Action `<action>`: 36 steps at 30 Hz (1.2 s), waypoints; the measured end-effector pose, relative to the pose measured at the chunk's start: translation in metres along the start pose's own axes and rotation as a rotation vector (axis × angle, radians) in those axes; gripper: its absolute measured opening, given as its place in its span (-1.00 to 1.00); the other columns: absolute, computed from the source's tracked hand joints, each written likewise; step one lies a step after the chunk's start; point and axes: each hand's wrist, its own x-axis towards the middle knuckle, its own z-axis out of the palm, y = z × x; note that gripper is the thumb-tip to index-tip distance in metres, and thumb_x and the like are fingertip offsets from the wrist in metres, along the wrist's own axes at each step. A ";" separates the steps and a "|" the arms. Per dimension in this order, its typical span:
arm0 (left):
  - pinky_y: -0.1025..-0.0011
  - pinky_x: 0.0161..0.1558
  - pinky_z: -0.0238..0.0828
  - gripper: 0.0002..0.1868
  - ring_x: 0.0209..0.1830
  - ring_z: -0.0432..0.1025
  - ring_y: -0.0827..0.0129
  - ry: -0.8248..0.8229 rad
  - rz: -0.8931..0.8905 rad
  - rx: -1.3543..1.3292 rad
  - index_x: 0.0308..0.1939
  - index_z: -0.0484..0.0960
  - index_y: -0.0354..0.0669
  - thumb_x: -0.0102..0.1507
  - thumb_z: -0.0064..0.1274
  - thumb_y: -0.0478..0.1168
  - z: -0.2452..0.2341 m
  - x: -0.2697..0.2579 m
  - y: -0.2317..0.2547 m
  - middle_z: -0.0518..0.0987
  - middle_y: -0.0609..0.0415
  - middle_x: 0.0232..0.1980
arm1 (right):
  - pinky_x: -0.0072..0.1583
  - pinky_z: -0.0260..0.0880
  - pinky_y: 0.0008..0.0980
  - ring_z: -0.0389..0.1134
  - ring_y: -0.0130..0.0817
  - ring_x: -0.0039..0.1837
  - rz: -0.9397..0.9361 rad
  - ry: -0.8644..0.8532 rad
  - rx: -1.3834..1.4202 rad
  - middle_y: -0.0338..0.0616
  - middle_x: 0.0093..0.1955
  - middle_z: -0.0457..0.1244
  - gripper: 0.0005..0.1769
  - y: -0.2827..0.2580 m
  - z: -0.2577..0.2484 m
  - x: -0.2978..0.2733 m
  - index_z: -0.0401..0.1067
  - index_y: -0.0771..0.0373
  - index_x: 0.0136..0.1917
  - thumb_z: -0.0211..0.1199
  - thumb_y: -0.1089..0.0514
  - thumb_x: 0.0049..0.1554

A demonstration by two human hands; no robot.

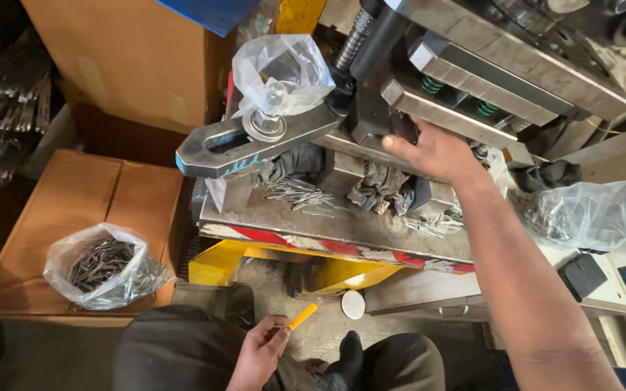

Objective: The person repeatedly places small metal pins into a press machine, uses a yellow tool to assist, and removes the processed pins. The person handles the pins one at a time and cycles the press lever.

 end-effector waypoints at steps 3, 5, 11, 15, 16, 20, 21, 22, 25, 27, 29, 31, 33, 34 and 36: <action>0.52 -0.53 0.02 -0.87 -0.58 0.17 0.58 0.011 0.001 -0.011 -0.09 0.64 -0.34 0.30 0.09 -0.37 -0.002 -0.002 -0.008 0.34 0.23 -0.54 | 0.50 0.00 -0.02 0.03 0.18 0.59 0.005 -0.012 -0.004 0.22 0.60 0.04 -0.01 -0.003 0.002 -0.003 0.11 0.19 0.61 0.18 -0.44 0.16; 0.52 -0.53 0.02 -0.86 -0.59 0.18 0.57 0.017 0.005 0.011 -0.09 0.64 -0.33 0.29 0.09 -0.37 -0.006 0.001 -0.006 0.34 0.23 -0.54 | 0.47 0.05 -0.02 0.06 0.18 0.56 0.042 0.001 -0.020 0.22 0.57 0.07 0.03 -0.005 0.001 -0.005 0.11 0.20 0.60 0.21 -0.47 0.11; 0.52 -0.56 0.02 -0.87 -0.61 0.18 0.57 0.017 -0.009 0.023 -0.10 0.64 -0.31 0.29 0.08 -0.36 -0.007 0.003 -0.007 0.34 0.22 -0.56 | 0.40 0.21 0.00 0.21 0.18 0.46 0.035 0.201 -0.187 0.20 0.46 0.20 0.12 -0.021 0.004 -0.014 0.22 0.19 0.57 0.30 -0.57 0.02; 0.52 -0.59 -0.01 -0.88 -0.63 0.17 0.58 0.005 0.014 -0.001 -0.10 0.63 -0.30 0.30 0.09 -0.36 -0.008 0.001 -0.013 0.35 0.22 -0.56 | 0.37 0.23 0.01 0.24 0.15 0.41 0.117 0.157 -0.146 0.16 0.43 0.23 0.13 -0.032 0.000 -0.015 0.25 0.15 0.55 0.30 -0.58 -0.04; 0.52 -0.60 0.00 -0.89 -0.63 0.17 0.58 -0.011 0.036 -0.019 -0.10 0.63 -0.31 0.31 0.09 -0.36 -0.010 0.004 -0.012 0.36 0.22 -0.55 | 0.38 0.24 0.01 0.25 0.13 0.41 0.148 0.149 -0.121 0.14 0.42 0.24 0.12 -0.035 -0.004 -0.013 0.26 0.13 0.55 0.30 -0.58 -0.05; 0.48 -0.69 -0.04 -0.88 -0.72 0.13 0.55 0.072 -0.076 0.078 -0.11 0.64 -0.27 0.30 0.08 -0.33 -0.016 0.008 -0.013 0.34 0.18 -0.61 | 0.32 0.26 0.00 0.26 0.11 0.36 0.291 0.015 -0.170 0.15 0.35 0.25 0.09 -0.051 -0.017 -0.011 0.28 0.17 0.47 0.30 -0.60 -0.05; 0.47 -0.71 0.00 -0.88 -0.74 0.13 0.53 0.071 -0.067 0.108 -0.10 0.64 -0.27 0.30 0.07 -0.33 -0.019 0.007 -0.013 0.35 0.17 -0.62 | 0.32 0.28 -0.01 0.29 0.08 0.33 0.309 0.010 -0.201 0.13 0.32 0.27 0.07 -0.059 -0.015 -0.017 0.27 0.16 0.49 0.26 -0.60 -0.02; 0.46 -0.72 0.03 -0.88 -0.75 0.13 0.52 0.068 -0.053 0.130 -0.10 0.63 -0.27 0.30 0.07 -0.32 -0.019 0.010 -0.013 0.35 0.15 -0.63 | 0.33 0.30 -0.02 0.32 0.06 0.31 0.324 0.005 -0.239 0.12 0.29 0.29 0.06 -0.063 -0.017 -0.026 0.27 0.15 0.50 0.23 -0.60 0.02; 0.44 -0.73 0.02 -0.86 -0.77 0.15 0.48 0.081 -0.033 0.082 -0.09 0.61 -0.30 0.29 0.08 -0.34 -0.022 0.016 -0.008 0.37 0.14 -0.62 | 0.37 0.22 0.09 0.34 -0.02 0.32 -0.052 0.662 -0.400 0.00 0.26 0.32 -0.25 -0.085 0.003 -0.072 0.39 0.14 0.34 0.26 -0.38 0.08; 0.45 -0.74 0.05 -0.84 -0.79 0.13 0.49 0.006 0.013 0.122 -0.07 0.61 -0.29 0.30 0.06 -0.31 -0.023 0.013 -0.007 0.36 0.14 -0.64 | 0.28 0.24 -0.02 0.32 0.04 0.24 -0.137 0.742 -0.186 0.00 0.21 0.34 -0.48 -0.104 0.035 -0.115 0.46 0.13 0.20 0.31 -0.17 0.06; 0.46 -0.73 0.07 -0.83 -0.78 0.14 0.50 0.000 0.012 0.166 -0.05 0.62 -0.28 0.31 0.06 -0.29 -0.021 0.009 -0.004 0.36 0.15 -0.63 | 0.17 0.36 -0.20 0.37 -0.11 0.10 -0.155 0.632 0.179 -0.06 0.04 0.36 -0.68 -0.108 0.064 -0.149 0.54 0.18 0.06 0.39 -0.02 0.11; 0.48 -0.71 0.08 -0.81 -0.75 0.16 0.53 0.053 -0.049 0.229 -0.02 0.61 -0.26 0.32 0.05 -0.28 -0.018 -0.004 -0.004 0.38 0.17 -0.60 | -0.04 0.37 -0.31 0.36 -0.27 -0.13 0.155 0.562 0.448 -0.11 -0.14 0.34 -0.73 -0.096 0.085 -0.170 0.59 0.21 0.00 0.39 0.03 0.10; 0.47 -0.73 0.07 -0.82 -0.77 0.14 0.52 0.036 -0.022 0.251 -0.04 0.62 -0.27 0.31 0.06 -0.28 -0.012 -0.004 0.006 0.36 0.15 -0.62 | -0.15 0.36 -0.40 0.34 -0.42 -0.23 0.261 0.534 0.623 -0.15 -0.23 0.33 -0.76 -0.074 0.093 -0.175 0.60 0.26 -0.06 0.37 0.04 0.13; 0.47 -0.73 0.06 -0.82 -0.78 0.13 0.51 0.029 -0.015 0.262 -0.05 0.62 -0.28 0.31 0.06 -0.28 -0.010 -0.010 0.009 0.35 0.14 -0.63 | -0.16 0.34 -0.43 0.32 -0.48 -0.22 0.221 0.535 0.671 -0.18 -0.24 0.33 -0.76 -0.062 0.094 -0.177 0.58 0.28 -0.08 0.36 0.04 0.17; 0.50 -0.71 0.07 -0.83 -0.74 0.16 0.54 0.010 -0.012 0.233 -0.04 0.62 -0.29 0.33 0.06 -0.28 -0.008 -0.016 0.012 0.37 0.16 -0.59 | -0.21 0.30 -0.46 0.27 -0.57 -0.26 0.276 0.431 0.781 -0.23 -0.29 0.30 -0.72 -0.044 0.099 -0.179 0.56 0.31 -0.12 0.35 0.01 0.18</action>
